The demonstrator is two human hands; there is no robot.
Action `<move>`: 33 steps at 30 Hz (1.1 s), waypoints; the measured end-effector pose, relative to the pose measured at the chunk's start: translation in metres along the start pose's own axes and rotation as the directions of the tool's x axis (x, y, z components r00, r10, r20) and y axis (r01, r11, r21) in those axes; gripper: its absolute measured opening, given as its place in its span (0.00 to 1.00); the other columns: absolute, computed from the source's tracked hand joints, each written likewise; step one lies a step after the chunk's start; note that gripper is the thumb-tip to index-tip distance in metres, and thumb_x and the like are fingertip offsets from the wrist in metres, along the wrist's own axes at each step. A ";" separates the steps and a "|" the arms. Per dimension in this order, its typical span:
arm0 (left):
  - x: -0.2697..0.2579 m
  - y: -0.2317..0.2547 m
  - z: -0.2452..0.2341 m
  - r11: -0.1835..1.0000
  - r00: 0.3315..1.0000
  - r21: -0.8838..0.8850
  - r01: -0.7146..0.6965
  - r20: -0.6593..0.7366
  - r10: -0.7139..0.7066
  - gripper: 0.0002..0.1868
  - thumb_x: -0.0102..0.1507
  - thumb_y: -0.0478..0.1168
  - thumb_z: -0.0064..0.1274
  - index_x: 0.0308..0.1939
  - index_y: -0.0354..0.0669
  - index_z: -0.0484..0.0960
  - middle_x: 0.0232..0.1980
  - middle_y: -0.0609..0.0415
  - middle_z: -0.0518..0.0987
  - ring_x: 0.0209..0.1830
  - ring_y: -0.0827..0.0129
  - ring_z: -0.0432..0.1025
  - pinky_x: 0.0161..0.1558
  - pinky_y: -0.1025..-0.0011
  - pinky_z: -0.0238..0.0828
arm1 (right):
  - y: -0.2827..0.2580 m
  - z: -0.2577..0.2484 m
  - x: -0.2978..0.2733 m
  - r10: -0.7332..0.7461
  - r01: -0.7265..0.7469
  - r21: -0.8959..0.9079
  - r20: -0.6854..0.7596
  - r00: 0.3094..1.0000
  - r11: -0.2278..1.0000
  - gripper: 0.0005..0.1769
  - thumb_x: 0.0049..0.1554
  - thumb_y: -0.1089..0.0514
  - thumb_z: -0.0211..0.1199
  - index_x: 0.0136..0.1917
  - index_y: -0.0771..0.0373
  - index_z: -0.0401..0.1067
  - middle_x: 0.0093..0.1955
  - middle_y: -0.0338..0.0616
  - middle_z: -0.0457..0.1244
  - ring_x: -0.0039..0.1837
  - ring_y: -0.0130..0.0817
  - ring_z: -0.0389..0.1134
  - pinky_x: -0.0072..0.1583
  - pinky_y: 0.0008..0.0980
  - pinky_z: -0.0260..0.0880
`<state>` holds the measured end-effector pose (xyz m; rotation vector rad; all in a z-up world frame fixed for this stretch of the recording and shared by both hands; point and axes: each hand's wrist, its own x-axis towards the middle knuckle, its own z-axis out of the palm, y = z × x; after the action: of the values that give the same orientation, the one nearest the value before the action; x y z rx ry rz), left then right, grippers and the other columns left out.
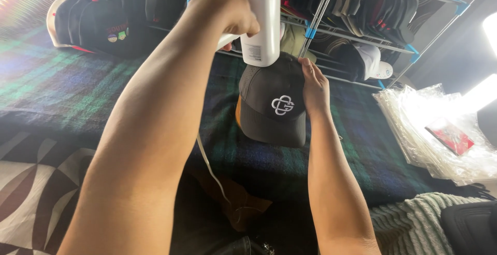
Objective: Cleaning and reshaping a baseball cap using a heat gun and a brush on a wooden head form
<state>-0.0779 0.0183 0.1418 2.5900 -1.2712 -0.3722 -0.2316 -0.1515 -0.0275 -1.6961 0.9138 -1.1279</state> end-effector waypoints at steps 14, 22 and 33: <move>-0.002 -0.099 0.131 0.699 0.917 -0.645 -0.309 -0.398 0.038 0.26 0.60 0.48 0.53 0.47 0.22 0.79 0.32 0.33 0.80 0.30 0.45 0.78 0.31 0.48 0.77 | 0.026 0.004 0.000 -0.311 0.314 0.057 -0.052 0.949 0.948 0.31 0.65 0.32 0.55 0.62 0.58 0.78 0.67 0.54 0.66 0.74 0.51 0.62 0.74 0.45 0.57; 0.003 -0.109 0.209 0.331 0.946 -0.922 -0.202 -0.271 -0.177 0.20 0.58 0.43 0.55 0.42 0.23 0.76 0.23 0.39 0.78 0.16 0.54 0.77 0.19 0.57 0.80 | 0.017 0.004 -0.008 -0.313 0.314 0.044 -0.027 0.949 0.948 0.32 0.66 0.33 0.53 0.63 0.61 0.77 0.69 0.55 0.64 0.75 0.50 0.60 0.75 0.45 0.55; 0.045 -0.128 0.209 0.233 0.962 -0.956 -0.181 -0.221 -0.160 0.18 0.59 0.41 0.56 0.43 0.26 0.76 0.22 0.42 0.76 0.14 0.58 0.75 0.18 0.61 0.79 | 0.012 0.003 -0.015 -0.269 0.269 0.023 -0.022 0.963 0.963 0.34 0.64 0.30 0.53 0.64 0.58 0.76 0.70 0.53 0.63 0.77 0.49 0.58 0.76 0.46 0.53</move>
<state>-0.0250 0.0384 -0.1010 1.3960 -0.5504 -0.5458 -0.2345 -0.1410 -0.0439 -1.8298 0.6898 -1.3301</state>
